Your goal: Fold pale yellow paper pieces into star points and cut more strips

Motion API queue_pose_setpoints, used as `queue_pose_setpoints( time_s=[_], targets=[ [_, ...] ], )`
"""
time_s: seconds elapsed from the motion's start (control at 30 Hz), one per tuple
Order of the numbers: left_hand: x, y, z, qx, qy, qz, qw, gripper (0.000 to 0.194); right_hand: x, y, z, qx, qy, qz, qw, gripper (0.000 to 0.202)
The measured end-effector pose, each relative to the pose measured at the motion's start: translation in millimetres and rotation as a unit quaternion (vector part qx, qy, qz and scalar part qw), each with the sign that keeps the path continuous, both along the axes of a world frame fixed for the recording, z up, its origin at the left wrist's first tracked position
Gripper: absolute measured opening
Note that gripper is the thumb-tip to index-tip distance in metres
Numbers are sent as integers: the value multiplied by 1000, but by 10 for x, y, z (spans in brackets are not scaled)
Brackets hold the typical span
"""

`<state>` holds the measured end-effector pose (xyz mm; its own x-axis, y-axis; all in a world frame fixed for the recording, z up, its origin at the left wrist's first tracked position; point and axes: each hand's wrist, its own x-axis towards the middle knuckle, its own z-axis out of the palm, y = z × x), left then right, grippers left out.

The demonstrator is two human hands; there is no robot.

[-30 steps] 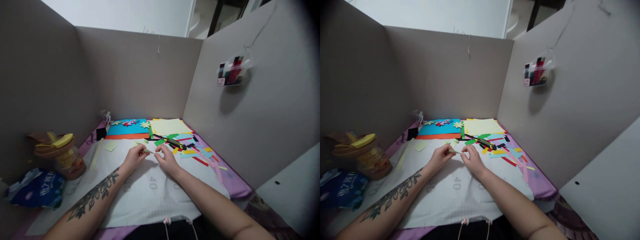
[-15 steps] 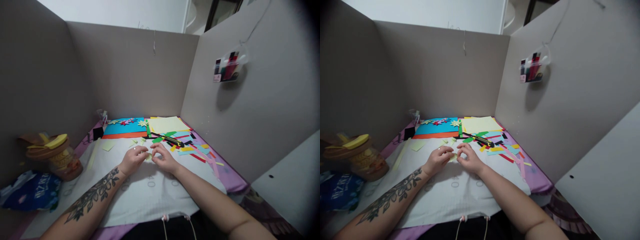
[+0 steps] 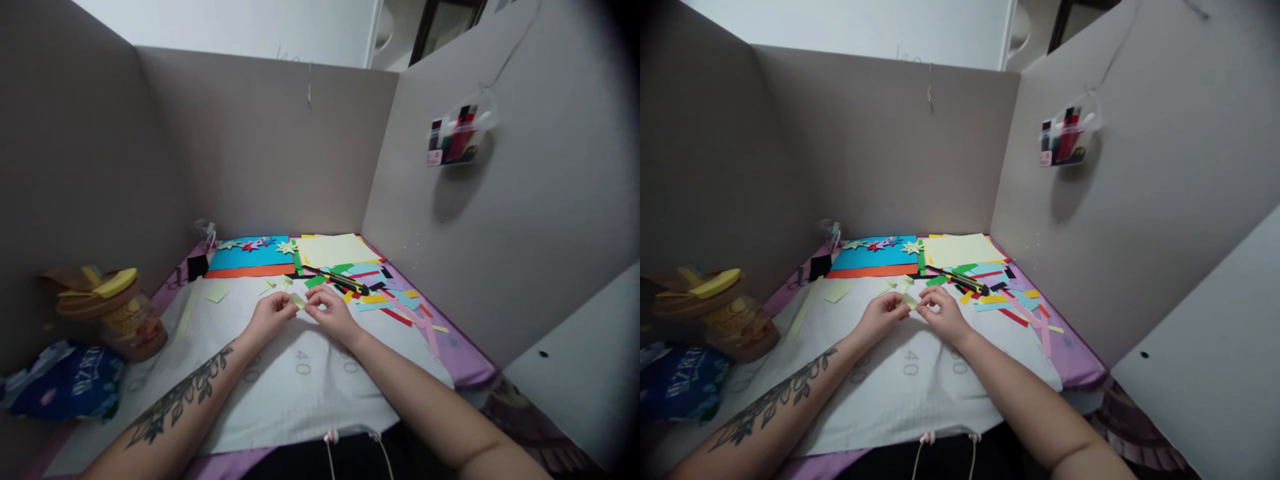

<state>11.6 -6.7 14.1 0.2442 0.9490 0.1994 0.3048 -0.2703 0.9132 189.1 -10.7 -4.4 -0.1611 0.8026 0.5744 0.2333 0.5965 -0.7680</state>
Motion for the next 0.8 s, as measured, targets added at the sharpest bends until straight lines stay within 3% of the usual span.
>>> queue_pose_setpoints(
  time_s=[0.23,0.47,0.67,0.8],
  targets=[
    [33,7,-47,-27,-63,-16,998,14,-62,98,-95,-175,138,58,973,22],
    [39,10,-69,-43,-84,-34,995,11,-65,121,-99,-256,195,94,942,37],
    [77,21,-98,-58,-128,-47,989,34,-76,107,-93,-210,162,62,962,30],
    [76,49,-168,-47,-83,-26,995,29,-95,106,-102,-174,131,42,975,27]
  ],
)
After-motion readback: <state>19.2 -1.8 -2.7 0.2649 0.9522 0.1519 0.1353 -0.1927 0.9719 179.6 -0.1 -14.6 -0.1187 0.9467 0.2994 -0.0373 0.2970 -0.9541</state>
